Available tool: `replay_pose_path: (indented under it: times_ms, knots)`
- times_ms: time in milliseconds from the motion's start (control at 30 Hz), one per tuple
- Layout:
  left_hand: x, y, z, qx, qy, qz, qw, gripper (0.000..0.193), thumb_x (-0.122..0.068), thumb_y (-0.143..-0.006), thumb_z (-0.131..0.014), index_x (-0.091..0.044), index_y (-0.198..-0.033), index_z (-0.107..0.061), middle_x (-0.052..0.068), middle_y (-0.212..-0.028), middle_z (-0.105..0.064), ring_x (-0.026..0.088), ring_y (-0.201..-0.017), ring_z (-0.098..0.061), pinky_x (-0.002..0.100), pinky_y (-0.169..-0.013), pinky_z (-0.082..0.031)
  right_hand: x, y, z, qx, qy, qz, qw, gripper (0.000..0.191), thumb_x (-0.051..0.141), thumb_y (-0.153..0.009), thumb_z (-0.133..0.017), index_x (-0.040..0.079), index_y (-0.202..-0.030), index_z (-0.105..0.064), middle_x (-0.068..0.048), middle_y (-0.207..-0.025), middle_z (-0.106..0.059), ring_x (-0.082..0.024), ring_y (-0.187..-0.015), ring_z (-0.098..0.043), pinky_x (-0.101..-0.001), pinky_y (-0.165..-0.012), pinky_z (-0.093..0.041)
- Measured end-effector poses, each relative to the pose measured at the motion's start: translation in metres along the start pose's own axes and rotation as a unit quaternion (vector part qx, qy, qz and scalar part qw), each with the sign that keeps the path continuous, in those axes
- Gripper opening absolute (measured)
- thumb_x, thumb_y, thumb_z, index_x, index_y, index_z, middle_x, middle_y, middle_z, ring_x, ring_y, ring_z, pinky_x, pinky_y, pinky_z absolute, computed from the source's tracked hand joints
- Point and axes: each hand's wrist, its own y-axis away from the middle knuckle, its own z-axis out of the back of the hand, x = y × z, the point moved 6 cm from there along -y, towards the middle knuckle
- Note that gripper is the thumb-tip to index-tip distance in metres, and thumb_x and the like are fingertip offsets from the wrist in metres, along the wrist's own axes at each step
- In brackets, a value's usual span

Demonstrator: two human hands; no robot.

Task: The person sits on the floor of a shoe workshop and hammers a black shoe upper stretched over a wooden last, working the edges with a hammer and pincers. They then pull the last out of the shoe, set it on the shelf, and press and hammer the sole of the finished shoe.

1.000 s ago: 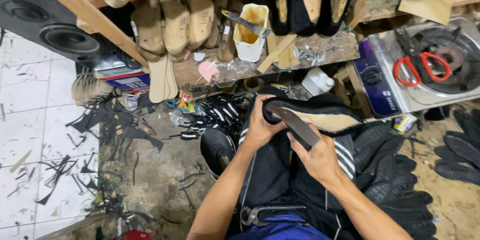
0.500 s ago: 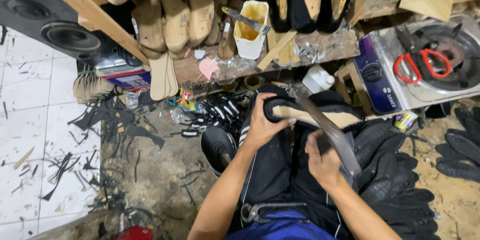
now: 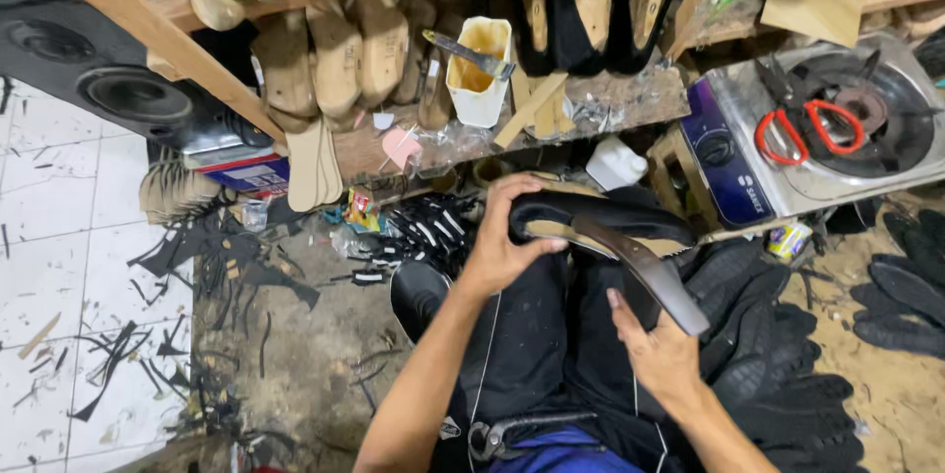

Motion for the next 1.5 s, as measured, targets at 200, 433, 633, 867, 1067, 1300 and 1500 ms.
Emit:
replay_pose_path:
  times_ms: [200,433,633,867,1067,1300,1500]
  knots:
    - [0.005,-0.01,0.01,0.062,0.002,0.02,0.998,0.067,-0.019,-0.067,-0.097,-0.013,-0.124,-0.061,0.014,-0.15,-0.058,0.031,-0.149,-0.048,0.052,-0.13,-0.026,0.042,-0.004,0.016,0.035,0.007,0.098,0.995,0.019,0.012,-0.089,-0.074,0.0,-0.103,-0.069,-0.006,-0.068,-0.064,-0.014,-0.057,-0.06,-0.0294,-0.054,-0.049]
    - [-0.004,-0.007,0.01,0.055,-0.014,0.021,0.998,0.065,-0.02,-0.066,-0.096,-0.014,-0.122,-0.063,0.012,-0.149,-0.059,0.03,-0.149,-0.049,0.054,-0.133,-0.019,0.081,-0.039,0.005,0.171,0.185,0.049,0.966,0.037,0.018,-0.085,-0.078,0.0,-0.114,-0.064,-0.016,-0.061,-0.065,-0.026,-0.048,-0.066,-0.0368,-0.05,-0.052]
    - [-0.007,-0.003,0.011,0.056,-0.031,0.001,0.998,0.06,-0.011,-0.068,-0.091,-0.013,-0.121,-0.063,0.01,-0.147,-0.06,0.03,-0.149,-0.048,0.054,-0.132,-0.023,0.124,-0.042,-0.014,0.239,0.356,0.184,0.884,0.046,0.037,-0.084,-0.076,0.0,-0.107,-0.058,-0.02,-0.061,-0.067,-0.041,-0.057,-0.066,-0.0493,-0.053,-0.052]
    - [-0.004,0.0,0.015,0.049,-0.011,0.006,0.999,0.048,-0.003,-0.08,-0.084,-0.013,-0.123,-0.064,0.011,-0.15,-0.06,0.031,-0.152,-0.047,0.055,-0.134,-0.02,0.134,-0.04,-0.02,0.224,0.337,0.265,0.875,0.043,0.035,-0.08,-0.076,0.001,-0.097,-0.057,-0.019,-0.07,-0.068,-0.042,-0.058,-0.066,-0.0501,-0.05,-0.052]
    - [-0.009,-0.002,0.015,0.048,-0.034,0.002,0.998,0.064,-0.013,-0.064,-0.094,-0.013,-0.12,-0.063,0.013,-0.15,-0.056,0.031,-0.149,-0.047,0.053,-0.13,-0.023,0.106,-0.036,-0.005,0.19,0.204,0.13,0.952,0.037,0.03,-0.086,-0.073,0.002,-0.105,-0.061,-0.021,-0.064,-0.067,-0.041,-0.059,-0.068,-0.044,-0.049,-0.051]
    - [-0.04,-0.009,0.019,0.038,0.044,0.028,0.998,0.066,-0.011,-0.066,-0.095,-0.012,-0.124,-0.064,0.015,-0.155,-0.055,0.032,-0.15,-0.049,0.048,-0.127,-0.036,0.047,-0.026,0.034,0.088,0.13,-0.057,0.986,0.031,0.024,-0.091,-0.07,0.0,-0.109,-0.065,-0.015,-0.057,-0.063,-0.025,-0.048,-0.062,-0.0369,-0.048,-0.049]
    - [-0.11,-0.024,0.019,0.064,0.028,-0.061,0.996,0.067,-0.01,-0.072,-0.094,-0.016,-0.131,-0.063,0.015,-0.157,-0.046,0.033,-0.147,-0.051,0.043,-0.125,-0.043,0.021,0.009,0.061,0.013,-0.14,-0.019,0.99,0.018,0.016,-0.102,-0.059,0.0,-0.095,-0.056,-0.007,-0.065,-0.06,-0.014,-0.052,-0.057,-0.0286,-0.051,-0.048]
